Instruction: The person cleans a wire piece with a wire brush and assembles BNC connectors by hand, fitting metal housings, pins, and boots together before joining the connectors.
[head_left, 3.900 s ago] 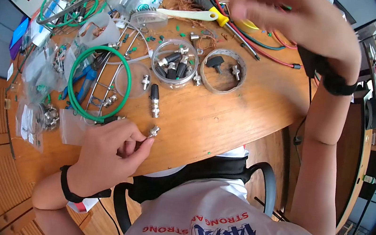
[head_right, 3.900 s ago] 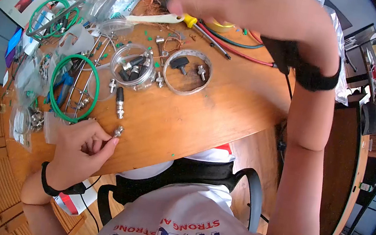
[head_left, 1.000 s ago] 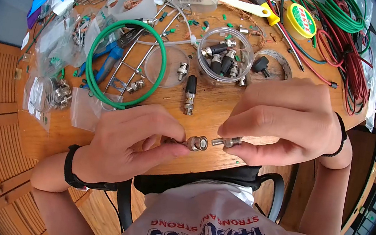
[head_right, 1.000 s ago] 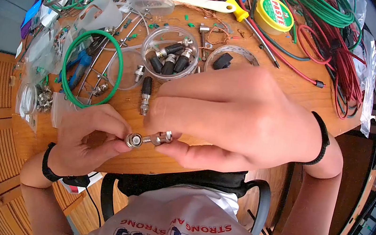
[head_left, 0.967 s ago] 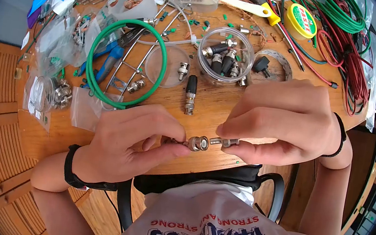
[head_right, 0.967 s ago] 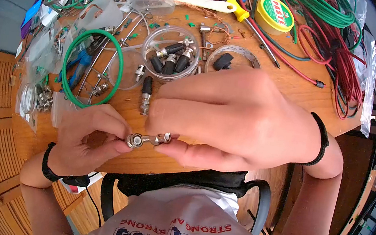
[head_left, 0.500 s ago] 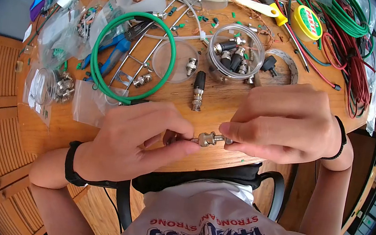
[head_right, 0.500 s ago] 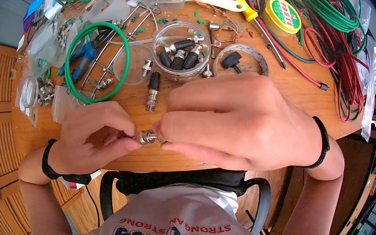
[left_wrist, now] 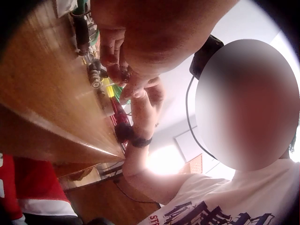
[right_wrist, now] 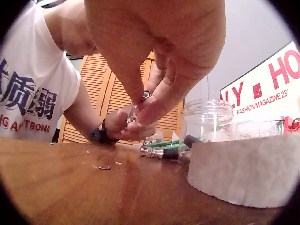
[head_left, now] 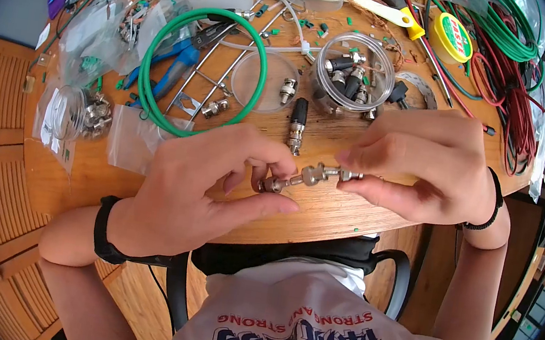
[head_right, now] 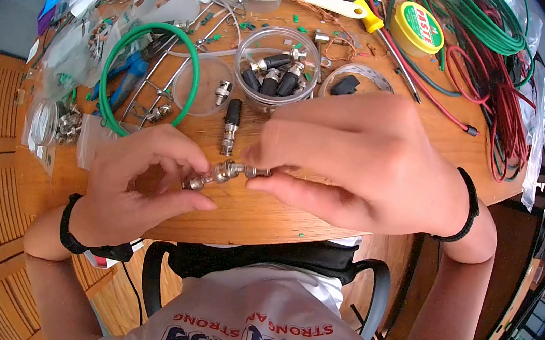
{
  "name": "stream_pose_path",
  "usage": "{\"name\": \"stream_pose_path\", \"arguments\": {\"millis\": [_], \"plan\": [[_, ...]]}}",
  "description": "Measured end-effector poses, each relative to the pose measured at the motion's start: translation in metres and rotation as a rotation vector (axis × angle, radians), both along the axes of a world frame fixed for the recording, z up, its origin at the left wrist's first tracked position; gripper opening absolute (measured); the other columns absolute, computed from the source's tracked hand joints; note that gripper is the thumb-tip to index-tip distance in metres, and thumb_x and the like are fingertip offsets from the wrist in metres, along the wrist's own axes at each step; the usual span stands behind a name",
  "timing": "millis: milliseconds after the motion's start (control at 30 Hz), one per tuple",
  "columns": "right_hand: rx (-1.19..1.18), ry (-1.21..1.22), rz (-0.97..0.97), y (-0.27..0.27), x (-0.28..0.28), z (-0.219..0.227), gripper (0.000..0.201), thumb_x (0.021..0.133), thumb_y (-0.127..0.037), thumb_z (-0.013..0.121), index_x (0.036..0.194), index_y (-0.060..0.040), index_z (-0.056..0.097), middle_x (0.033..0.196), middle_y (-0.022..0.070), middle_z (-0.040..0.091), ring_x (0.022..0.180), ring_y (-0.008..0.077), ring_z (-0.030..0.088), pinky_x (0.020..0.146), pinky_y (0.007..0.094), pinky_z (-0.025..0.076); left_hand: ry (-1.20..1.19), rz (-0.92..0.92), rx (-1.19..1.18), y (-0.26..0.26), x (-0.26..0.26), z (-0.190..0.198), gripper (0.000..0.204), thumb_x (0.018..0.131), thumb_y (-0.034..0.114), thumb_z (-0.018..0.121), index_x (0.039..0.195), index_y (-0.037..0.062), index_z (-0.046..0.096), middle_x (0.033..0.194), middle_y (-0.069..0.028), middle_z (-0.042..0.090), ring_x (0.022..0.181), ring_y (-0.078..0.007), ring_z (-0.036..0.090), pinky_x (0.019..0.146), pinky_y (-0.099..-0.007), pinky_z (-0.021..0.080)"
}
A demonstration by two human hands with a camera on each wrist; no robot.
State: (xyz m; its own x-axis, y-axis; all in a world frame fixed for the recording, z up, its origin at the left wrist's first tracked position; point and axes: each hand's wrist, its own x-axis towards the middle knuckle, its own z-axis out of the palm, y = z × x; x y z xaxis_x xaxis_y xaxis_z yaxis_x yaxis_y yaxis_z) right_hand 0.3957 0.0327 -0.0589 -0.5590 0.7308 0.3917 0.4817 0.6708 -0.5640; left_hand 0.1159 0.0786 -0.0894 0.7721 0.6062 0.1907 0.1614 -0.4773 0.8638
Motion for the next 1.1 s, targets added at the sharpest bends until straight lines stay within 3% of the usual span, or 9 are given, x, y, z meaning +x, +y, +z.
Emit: {"name": "stream_pose_path", "arguments": {"millis": [267,333,500,633,933,1100], "plan": [[-0.057,-0.014,-0.056,0.0036,0.0027,-0.0006,0.024,0.079,-0.014,0.089,0.091,-0.0016,0.074,0.087,0.0112,0.076,0.074,0.0280,0.074,0.064,0.0327,0.056,-0.034,0.063,-0.065,-0.0015,-0.0008,-0.0015,0.033,0.082,-0.007,0.083,0.111,0.0024,0.070,0.106,-0.0076,0.071,0.073,-0.0094,0.058,0.062,-0.0228,0.043],[-0.073,-0.034,-0.048,0.0032,0.0036,0.0005,0.023,0.080,-0.014,0.089,0.093,-0.0014,0.074,0.087,0.0111,0.076,0.075,0.0280,0.074,0.065,0.0329,0.057,-0.091,0.054,0.041,0.0003,0.0000,-0.0043,0.031,0.083,-0.008,0.082,0.110,0.0019,0.070,0.103,-0.0071,0.072,0.075,-0.0095,0.061,0.062,-0.0230,0.043],[-0.105,-0.114,0.084,0.0015,0.0033,0.0022,0.020,0.083,-0.014,0.086,0.096,-0.0018,0.076,0.088,0.0099,0.076,0.076,0.0274,0.074,0.064,0.0346,0.058,-0.081,0.052,0.041,-0.0012,0.0005,-0.0004,0.029,0.083,-0.008,0.082,0.108,0.0015,0.071,0.098,-0.0075,0.074,0.078,-0.0114,0.066,0.062,-0.0240,0.047],[-0.103,-0.092,0.084,-0.0002,0.0014,-0.0001,0.020,0.084,-0.015,0.085,0.097,-0.0018,0.076,0.088,0.0097,0.076,0.076,0.0273,0.074,0.063,0.0348,0.058,-0.095,0.004,0.061,0.0022,0.0003,0.0018,0.029,0.082,-0.007,0.083,0.107,0.0013,0.071,0.096,-0.0083,0.075,0.078,-0.0133,0.067,0.064,-0.0250,0.050],[-0.039,-0.043,0.114,0.0016,-0.0017,-0.0028,0.020,0.082,-0.015,0.087,0.096,-0.0029,0.078,0.083,0.0087,0.073,0.067,0.0242,0.071,0.056,0.0331,0.054,-0.097,-0.019,0.159,0.0029,0.0002,0.0023,0.021,0.077,-0.005,0.085,0.095,0.0037,0.077,0.086,-0.0054,0.070,0.070,-0.0127,0.063,0.059,-0.0253,0.046],[-0.009,-0.043,0.092,0.0027,-0.0011,0.0027,0.020,0.082,-0.015,0.088,0.097,-0.0045,0.080,0.080,0.0075,0.073,0.064,0.0205,0.070,0.055,0.0314,0.053,-0.044,-0.009,0.119,0.0011,0.0026,-0.0008,0.022,0.078,-0.003,0.085,0.097,0.0063,0.080,0.084,-0.0034,0.068,0.067,-0.0107,0.059,0.057,-0.0239,0.044]]}}
